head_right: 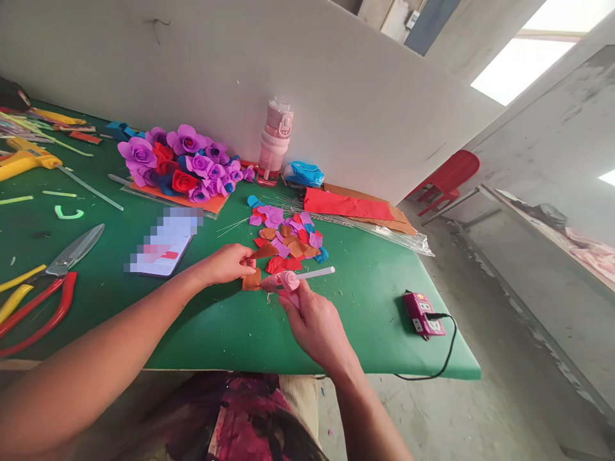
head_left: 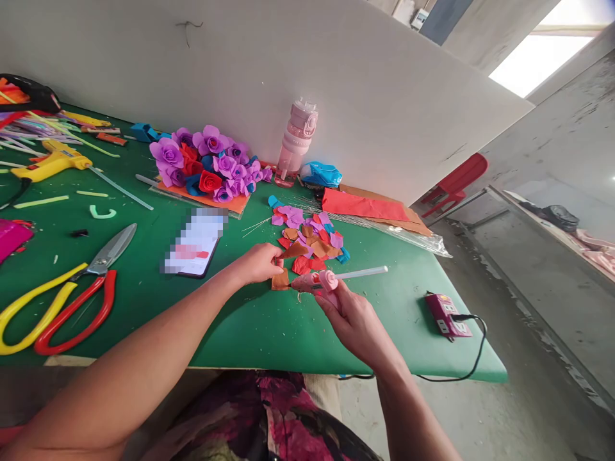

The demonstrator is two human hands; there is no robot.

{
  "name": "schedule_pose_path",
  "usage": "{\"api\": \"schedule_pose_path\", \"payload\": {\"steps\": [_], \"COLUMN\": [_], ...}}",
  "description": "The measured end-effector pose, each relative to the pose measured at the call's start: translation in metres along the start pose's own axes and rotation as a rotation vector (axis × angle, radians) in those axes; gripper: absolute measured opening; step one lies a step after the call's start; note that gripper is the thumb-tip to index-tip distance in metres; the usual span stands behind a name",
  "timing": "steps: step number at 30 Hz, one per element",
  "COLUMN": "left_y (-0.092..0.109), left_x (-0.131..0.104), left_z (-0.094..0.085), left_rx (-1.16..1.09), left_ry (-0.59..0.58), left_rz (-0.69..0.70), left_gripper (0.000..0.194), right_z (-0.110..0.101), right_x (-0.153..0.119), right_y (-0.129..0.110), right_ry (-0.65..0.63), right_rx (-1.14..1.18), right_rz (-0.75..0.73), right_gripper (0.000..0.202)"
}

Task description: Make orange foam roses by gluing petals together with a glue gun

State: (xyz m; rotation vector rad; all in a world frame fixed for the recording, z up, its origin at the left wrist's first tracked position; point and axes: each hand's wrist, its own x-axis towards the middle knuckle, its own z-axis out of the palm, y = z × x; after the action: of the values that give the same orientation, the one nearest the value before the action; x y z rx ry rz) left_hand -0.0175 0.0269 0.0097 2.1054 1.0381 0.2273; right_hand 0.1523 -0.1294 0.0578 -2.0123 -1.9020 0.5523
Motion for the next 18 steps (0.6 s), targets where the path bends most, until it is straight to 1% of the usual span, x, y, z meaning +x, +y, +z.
{"api": "schedule_pose_path", "payload": {"steps": [3, 8, 11, 14, 16, 18], "left_y": [0.0, 0.0, 0.001, 0.002, 0.002, 0.001], "left_x": [0.0, -0.001, -0.001, -0.002, -0.002, -0.002], "left_z": [0.0, 0.0, -0.001, -0.001, -0.001, -0.001], "left_rx": [0.013, 0.02, 0.006, -0.024, -0.047, -0.072], "left_ry": [-0.006, -0.004, 0.0, 0.0, -0.002, -0.003], "left_rz": [-0.004, -0.004, -0.006, -0.007, -0.008, -0.005], "left_gripper": [0.007, 0.009, 0.008, 0.006, 0.005, 0.004], "right_z": [-0.001, 0.003, 0.002, 0.0, -0.001, -0.002], "right_x": [-0.001, 0.0, 0.0, -0.002, -0.004, -0.005], "right_y": [0.0, 0.0, 0.004, 0.011, 0.019, 0.03], "right_ry": [0.004, 0.007, 0.03, 0.011, 0.001, 0.034], "right_rx": [0.009, 0.036, 0.104, 0.337, 0.538, 0.689], "right_rz": [0.0, -0.001, 0.022, 0.076, 0.163, 0.267], "right_gripper": [0.03, 0.03, 0.027, 0.029, 0.034, 0.04]}}
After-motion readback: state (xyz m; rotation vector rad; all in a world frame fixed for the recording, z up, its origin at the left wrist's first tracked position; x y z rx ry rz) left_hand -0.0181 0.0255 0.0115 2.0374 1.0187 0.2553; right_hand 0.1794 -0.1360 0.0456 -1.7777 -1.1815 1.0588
